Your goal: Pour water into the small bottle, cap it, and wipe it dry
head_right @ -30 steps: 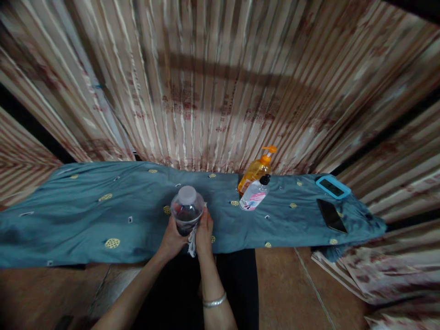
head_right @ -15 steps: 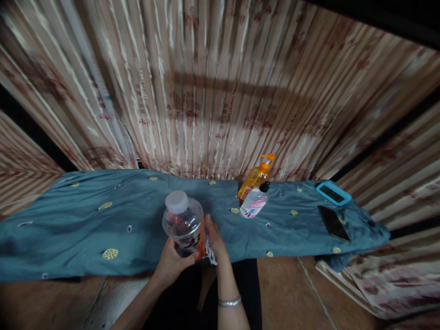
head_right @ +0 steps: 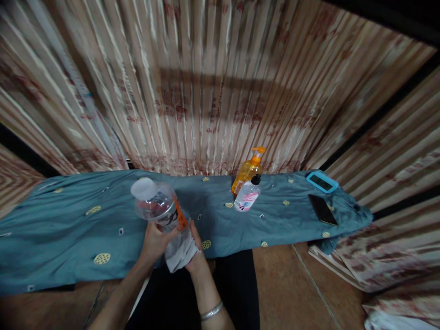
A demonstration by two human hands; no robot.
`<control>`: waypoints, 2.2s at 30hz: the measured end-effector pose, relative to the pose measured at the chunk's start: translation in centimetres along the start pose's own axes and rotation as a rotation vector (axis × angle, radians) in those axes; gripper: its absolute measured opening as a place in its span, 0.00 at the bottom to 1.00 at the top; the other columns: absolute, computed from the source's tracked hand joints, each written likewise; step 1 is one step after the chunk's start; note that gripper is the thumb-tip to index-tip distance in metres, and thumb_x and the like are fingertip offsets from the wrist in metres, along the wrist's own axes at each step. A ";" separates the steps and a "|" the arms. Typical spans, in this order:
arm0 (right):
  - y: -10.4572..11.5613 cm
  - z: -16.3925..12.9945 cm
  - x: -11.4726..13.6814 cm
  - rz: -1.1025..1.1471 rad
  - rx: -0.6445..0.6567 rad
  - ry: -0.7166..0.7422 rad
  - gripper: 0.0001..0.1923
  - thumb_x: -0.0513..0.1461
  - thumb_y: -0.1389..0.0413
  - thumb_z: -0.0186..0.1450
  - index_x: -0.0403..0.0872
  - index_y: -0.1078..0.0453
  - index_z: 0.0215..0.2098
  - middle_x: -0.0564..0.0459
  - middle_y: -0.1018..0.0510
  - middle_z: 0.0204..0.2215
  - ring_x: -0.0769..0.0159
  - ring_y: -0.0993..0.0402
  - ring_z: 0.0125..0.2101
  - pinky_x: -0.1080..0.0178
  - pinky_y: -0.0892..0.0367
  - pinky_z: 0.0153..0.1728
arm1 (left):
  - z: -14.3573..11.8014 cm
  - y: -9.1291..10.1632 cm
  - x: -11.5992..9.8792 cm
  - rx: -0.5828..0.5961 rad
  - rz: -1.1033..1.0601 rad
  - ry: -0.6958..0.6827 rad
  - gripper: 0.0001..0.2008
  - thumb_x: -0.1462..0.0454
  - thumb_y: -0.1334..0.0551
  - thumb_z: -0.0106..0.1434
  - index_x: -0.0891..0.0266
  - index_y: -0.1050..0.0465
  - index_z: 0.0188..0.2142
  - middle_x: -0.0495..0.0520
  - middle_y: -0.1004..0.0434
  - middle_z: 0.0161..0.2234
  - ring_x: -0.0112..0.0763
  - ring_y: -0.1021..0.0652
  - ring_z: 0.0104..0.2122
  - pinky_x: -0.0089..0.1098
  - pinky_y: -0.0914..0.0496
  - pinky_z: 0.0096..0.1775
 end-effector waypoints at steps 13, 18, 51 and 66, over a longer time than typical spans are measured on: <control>7.6 3.1 13.2 -0.978 -0.475 0.577 0.24 0.50 0.46 0.70 0.46 0.36 0.60 0.44 0.34 0.59 0.52 0.38 0.59 0.41 0.44 0.61 | 8.8 5.7 3.0 -0.145 0.290 -0.090 0.45 0.59 0.27 0.42 0.65 0.44 0.57 0.63 0.31 0.53 0.50 0.28 0.55 0.49 0.33 0.58; 8.0 8.3 11.6 -1.404 -0.570 0.487 0.20 0.45 0.42 0.69 0.46 0.33 0.56 0.44 0.35 0.60 0.49 0.41 0.61 0.39 0.45 0.61 | 8.7 5.4 4.6 -0.134 0.268 -0.056 0.46 0.57 0.29 0.45 0.66 0.46 0.60 0.66 0.32 0.54 0.51 0.29 0.57 0.49 0.33 0.59; 6.9 2.0 2.8 -1.702 -0.335 0.603 0.30 0.29 0.59 0.63 0.35 0.40 0.63 0.35 0.37 0.61 0.52 0.49 0.66 0.44 0.47 0.64 | 9.8 8.3 6.3 -0.172 0.352 0.023 0.40 0.51 0.31 0.46 0.63 0.40 0.56 0.61 0.28 0.49 0.52 0.26 0.52 0.49 0.30 0.55; 8.3 4.1 8.4 -1.799 0.016 0.609 0.17 0.32 0.49 0.70 0.44 0.32 0.56 0.44 0.32 0.59 0.52 0.42 0.62 0.43 0.42 0.61 | 9.7 8.6 6.6 -0.193 0.400 0.094 0.36 0.48 0.31 0.44 0.60 0.37 0.48 0.56 0.27 0.42 0.49 0.23 0.43 0.46 0.26 0.46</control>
Point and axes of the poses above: each hand's wrist, its own z-axis towards the middle knuckle, its own y-axis out of the back of the hand, x = y × z, the point moved 3 cm from there along z, towards the middle knuckle
